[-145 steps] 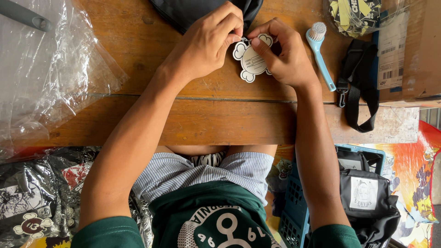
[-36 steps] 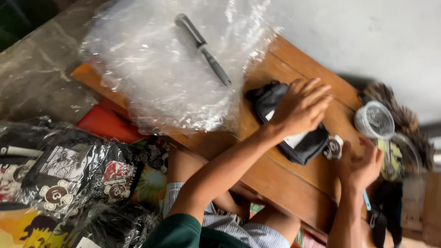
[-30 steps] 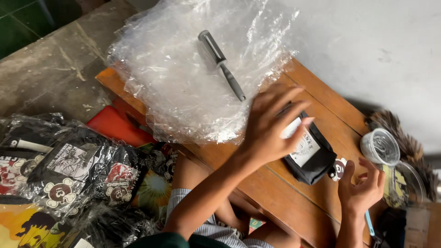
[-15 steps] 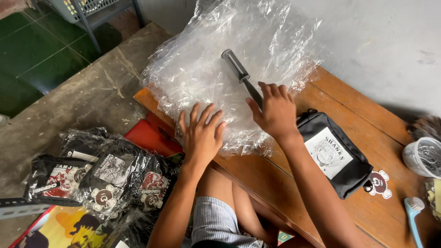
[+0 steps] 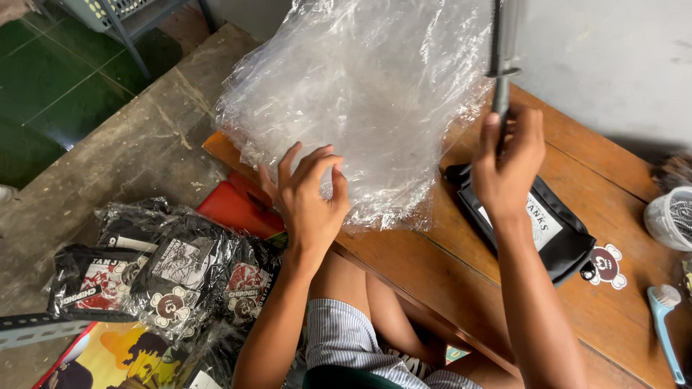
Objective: The person attaches a small bear-shaped charm to a black bag using a metal clasp. They then use a feather duster to clean a sheet of bubble wrap on the table. Finally, they attach a strap to the bag, zip it closed, and place it inside a plastic bag.
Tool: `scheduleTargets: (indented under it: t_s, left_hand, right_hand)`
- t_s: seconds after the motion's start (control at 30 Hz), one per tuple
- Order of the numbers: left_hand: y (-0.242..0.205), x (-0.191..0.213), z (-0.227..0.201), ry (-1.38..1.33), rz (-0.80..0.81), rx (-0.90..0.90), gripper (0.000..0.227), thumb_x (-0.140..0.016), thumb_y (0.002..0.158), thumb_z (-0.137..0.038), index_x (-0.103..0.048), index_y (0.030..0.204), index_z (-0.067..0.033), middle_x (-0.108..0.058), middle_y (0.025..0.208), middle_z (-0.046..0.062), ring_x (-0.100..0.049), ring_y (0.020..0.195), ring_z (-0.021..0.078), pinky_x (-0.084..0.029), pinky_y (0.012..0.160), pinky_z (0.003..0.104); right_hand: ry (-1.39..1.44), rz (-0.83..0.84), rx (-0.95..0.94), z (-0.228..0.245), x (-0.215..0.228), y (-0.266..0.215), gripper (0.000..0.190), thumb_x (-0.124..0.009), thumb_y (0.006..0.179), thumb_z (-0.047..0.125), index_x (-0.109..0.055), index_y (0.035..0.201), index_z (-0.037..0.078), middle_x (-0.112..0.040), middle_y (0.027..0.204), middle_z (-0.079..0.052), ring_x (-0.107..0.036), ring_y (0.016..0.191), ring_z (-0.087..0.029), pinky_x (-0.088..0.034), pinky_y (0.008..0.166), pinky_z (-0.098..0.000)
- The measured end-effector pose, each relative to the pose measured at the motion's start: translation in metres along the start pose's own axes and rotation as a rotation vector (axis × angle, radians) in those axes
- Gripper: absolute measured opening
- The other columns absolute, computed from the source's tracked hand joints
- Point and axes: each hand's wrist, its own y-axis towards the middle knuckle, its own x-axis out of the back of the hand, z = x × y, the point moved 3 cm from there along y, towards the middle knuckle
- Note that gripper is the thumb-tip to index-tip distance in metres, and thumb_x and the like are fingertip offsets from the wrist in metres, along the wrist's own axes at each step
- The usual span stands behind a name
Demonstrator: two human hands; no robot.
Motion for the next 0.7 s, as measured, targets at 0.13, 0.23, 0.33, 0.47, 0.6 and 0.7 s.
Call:
scheduleTargets:
  t_s: [0.13,0.23,0.33,0.47,0.6,0.7]
  left_hand:
    - [0.024,0.007,-0.018,-0.035,0.156,-0.144,0.022,-0.074,0.089,-0.019,-0.075,0.111,-0.0159,-0.073,0.127,0.005,-0.052,0.135,0.0376,-0.019,0.107,0.071]
    - [0.02,-0.022,-0.003,0.022,0.451,-0.212,0.036,-0.078,0.088,-0.035,-0.076,0.118,-0.0148,-0.076,0.118,0.011,-0.058,0.13,0.0401,-0.013,0.111,0.075]
    - [0.018,-0.038,0.006,0.058,0.386,-0.231,0.01,-0.079,0.084,-0.016,-0.079,0.092,-0.0222,-0.078,0.093,-0.001,-0.07,0.107,0.0254,-0.011,0.115,0.072]
    - [0.026,-0.03,0.002,-0.072,0.172,-0.197,0.01,-0.069,0.095,-0.012,-0.068,0.103,-0.0173,-0.074,0.091,0.001,-0.073,0.092,0.0229,-0.021,0.115,0.065]
    - [0.056,-0.004,0.002,-0.369,-0.104,-0.095,0.008,-0.057,0.104,-0.005,-0.061,0.111,-0.007,-0.07,0.101,0.011,-0.067,0.098,0.0349,-0.04,0.102,0.054]
    - [0.083,0.028,-0.003,-0.483,-0.224,-0.008,0.006,-0.052,0.108,-0.005,-0.057,0.11,-0.003,-0.065,0.097,0.014,-0.064,0.098,0.0302,-0.042,0.101,0.045]
  right_hand:
    - [0.05,-0.059,-0.09,-0.024,0.007,-0.013,0.017,-0.052,0.115,0.008,-0.057,0.122,-0.007,-0.057,0.104,-0.019,-0.063,0.088,-0.035,-0.05,0.067,-0.0396]
    - [0.104,-0.046,-0.203,-0.038,0.002,-0.025,0.02,-0.058,0.116,0.015,-0.06,0.12,-0.005,-0.057,0.089,-0.02,-0.057,0.072,-0.032,-0.046,0.056,-0.0381]
    - [0.103,-0.048,-0.227,-0.04,-0.003,-0.032,0.022,-0.06,0.113,0.013,-0.06,0.119,-0.008,-0.057,0.086,-0.027,-0.059,0.07,-0.04,-0.047,0.054,-0.0439]
    - [0.136,-0.076,-0.228,-0.033,-0.004,-0.039,0.021,-0.056,0.112,0.015,-0.059,0.118,-0.005,-0.057,0.085,-0.024,-0.059,0.069,-0.039,-0.045,0.057,-0.0445]
    - [0.201,-0.051,-0.29,-0.017,-0.01,-0.038,0.022,-0.047,0.112,0.02,-0.052,0.124,0.002,-0.057,0.088,-0.019,-0.059,0.073,-0.038,-0.048,0.064,-0.0486]
    - [0.195,-0.019,-0.356,0.01,-0.017,-0.039,0.024,-0.043,0.111,0.022,-0.044,0.126,0.004,-0.056,0.087,-0.022,-0.06,0.074,-0.047,-0.045,0.067,-0.0558]
